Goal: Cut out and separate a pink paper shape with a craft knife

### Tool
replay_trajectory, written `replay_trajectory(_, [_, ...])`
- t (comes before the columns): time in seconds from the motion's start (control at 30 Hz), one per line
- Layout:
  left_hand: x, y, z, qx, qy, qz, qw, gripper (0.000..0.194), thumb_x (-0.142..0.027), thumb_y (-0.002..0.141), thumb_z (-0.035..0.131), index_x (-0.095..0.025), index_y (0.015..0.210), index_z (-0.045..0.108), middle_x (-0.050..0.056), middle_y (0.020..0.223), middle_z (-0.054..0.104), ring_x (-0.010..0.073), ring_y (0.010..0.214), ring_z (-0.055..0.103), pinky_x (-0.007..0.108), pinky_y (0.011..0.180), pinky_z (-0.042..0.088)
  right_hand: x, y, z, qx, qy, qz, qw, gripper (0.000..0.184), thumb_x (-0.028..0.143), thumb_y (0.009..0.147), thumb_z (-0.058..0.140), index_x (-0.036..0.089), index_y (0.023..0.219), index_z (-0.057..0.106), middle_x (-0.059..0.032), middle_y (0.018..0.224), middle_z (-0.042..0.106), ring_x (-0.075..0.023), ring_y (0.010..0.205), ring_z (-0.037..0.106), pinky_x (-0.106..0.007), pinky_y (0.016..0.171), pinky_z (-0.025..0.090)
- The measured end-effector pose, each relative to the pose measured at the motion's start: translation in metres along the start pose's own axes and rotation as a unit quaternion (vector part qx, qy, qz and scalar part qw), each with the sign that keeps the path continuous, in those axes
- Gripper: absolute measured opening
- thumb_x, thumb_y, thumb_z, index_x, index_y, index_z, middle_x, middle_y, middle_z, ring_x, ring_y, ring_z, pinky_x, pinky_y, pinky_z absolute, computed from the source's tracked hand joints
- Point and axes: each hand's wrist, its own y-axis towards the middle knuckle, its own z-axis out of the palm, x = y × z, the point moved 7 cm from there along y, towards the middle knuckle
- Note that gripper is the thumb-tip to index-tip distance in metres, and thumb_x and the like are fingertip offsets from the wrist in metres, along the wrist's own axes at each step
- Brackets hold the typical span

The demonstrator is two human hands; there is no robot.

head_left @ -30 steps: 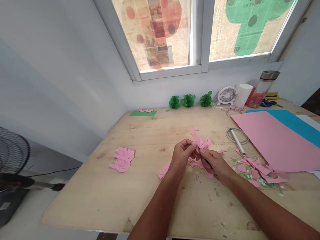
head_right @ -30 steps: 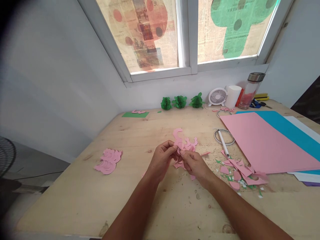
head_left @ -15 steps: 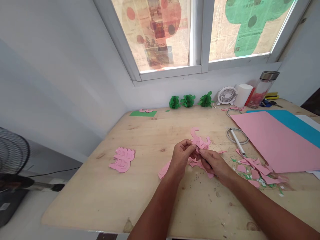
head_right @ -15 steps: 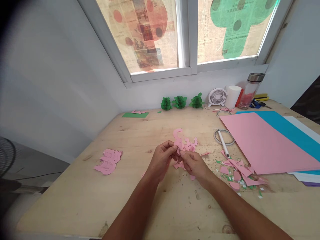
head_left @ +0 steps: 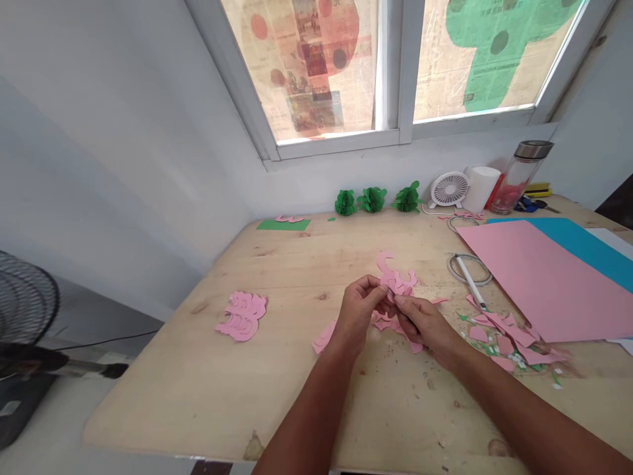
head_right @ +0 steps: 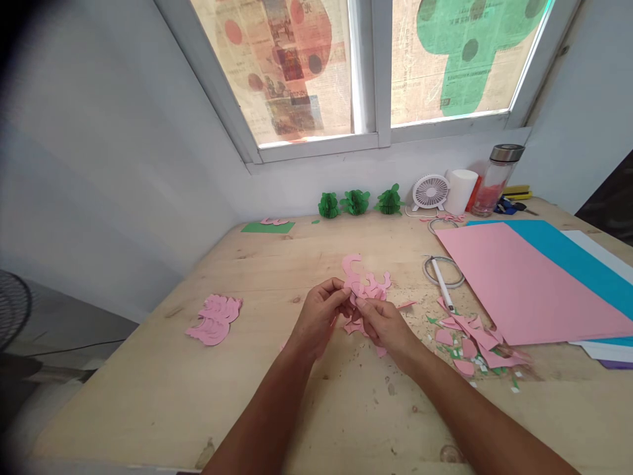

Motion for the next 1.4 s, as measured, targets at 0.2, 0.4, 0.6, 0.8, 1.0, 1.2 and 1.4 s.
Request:
replay_trajectory(0.2, [-0.0006, -0.0003, 0.0004, 0.004, -0.002, 0.004, 1.000, 0.019, -0.029, 0.068, 0.063, -0.015, 0.064, 0.052, -0.001, 0.056, 0.055, 0.0089, 0.048, 0.050, 0.023, 0.052, 0.040, -0.0002, 0.0005, 0.0001, 0.000, 0.004, -0.004, 1.000, 0.038, 0.051, 0.079, 0.050, 0.018, 0.062, 0.045, 0.0084, 0.042, 0.028, -0.0054, 0.038, 0.017, -0.020, 0.036, 0.010])
replay_trajectory(0.4, [0.0000, -0.0003, 0.0004, 0.010, -0.005, 0.009, 1.000, 0.018, -0.029, 0.070, 0.061, -0.015, 0.066, 0.051, -0.001, 0.056, 0.055, 0.0092, 0.049, 0.051, 0.024, 0.053, 0.040, -0.0016, 0.0007, -0.0015, -0.002, -0.002, -0.009, 1.000, 0.038, 0.051, 0.079, 0.050, 0.017, 0.061, 0.045, 0.0081, 0.042, 0.029, -0.0051, 0.037, 0.018, -0.019, 0.035, 0.010])
replay_trajectory(0.6, [0.0021, 0.0011, -0.0014, 0.002, -0.001, 0.008, 1.000, 0.017, -0.028, 0.069, 0.062, -0.015, 0.066, 0.051, -0.001, 0.057, 0.055, 0.0092, 0.048, 0.051, 0.024, 0.052, 0.040, -0.0002, 0.0004, -0.0002, 0.006, -0.004, -0.010, 1.000, 0.036, 0.049, 0.081, 0.048, 0.016, 0.067, 0.050, 0.0088, 0.041, 0.028, -0.0047, 0.037, 0.017, -0.019, 0.035, 0.010])
replay_trajectory(0.8, [0.0008, 0.0005, -0.0010, -0.008, -0.001, 0.001, 1.000, 0.018, -0.029, 0.067, 0.063, -0.015, 0.064, 0.052, -0.001, 0.055, 0.055, 0.0089, 0.047, 0.050, 0.023, 0.052, 0.039, -0.0017, 0.0003, 0.0006, 0.008, 0.011, 0.009, 1.000, 0.037, 0.051, 0.079, 0.050, 0.016, 0.066, 0.049, 0.0086, 0.043, 0.028, -0.0045, 0.037, 0.017, -0.019, 0.035, 0.010])
replay_trajectory(1.0, [0.0010, 0.0015, -0.0006, -0.010, -0.003, -0.002, 1.000, 0.018, -0.028, 0.066, 0.063, -0.015, 0.064, 0.052, -0.001, 0.053, 0.055, 0.0091, 0.045, 0.050, 0.023, 0.050, 0.039, -0.0033, 0.0005, 0.0001, 0.007, 0.015, 0.017, 1.000, 0.038, 0.053, 0.077, 0.051, 0.017, 0.065, 0.048, 0.0085, 0.044, 0.028, -0.0046, 0.037, 0.017, -0.019, 0.034, 0.009])
replay_trajectory(1.2, [0.0015, 0.0019, -0.0011, -0.014, -0.007, -0.005, 1.000, 0.019, -0.029, 0.064, 0.064, -0.015, 0.063, 0.051, -0.001, 0.053, 0.055, 0.0093, 0.045, 0.050, 0.023, 0.049, 0.039, -0.0010, -0.0002, 0.0012, 0.002, 0.010, 0.016, 1.000, 0.038, 0.052, 0.077, 0.051, 0.017, 0.066, 0.048, 0.0085, 0.044, 0.029, -0.0042, 0.037, 0.017, -0.019, 0.035, 0.008])
replay_trajectory(1.4, [0.0013, 0.0022, -0.0012, -0.011, -0.001, -0.007, 1.000, 0.019, -0.030, 0.065, 0.064, -0.015, 0.064, 0.051, -0.001, 0.054, 0.055, 0.0092, 0.046, 0.051, 0.023, 0.050, 0.040, -0.0011, 0.0001, 0.0005, 0.004, 0.006, 0.012, 1.000, 0.038, 0.053, 0.077, 0.050, 0.017, 0.067, 0.048, 0.0086, 0.044, 0.029, -0.0046, 0.038, 0.017, -0.019, 0.035, 0.009])
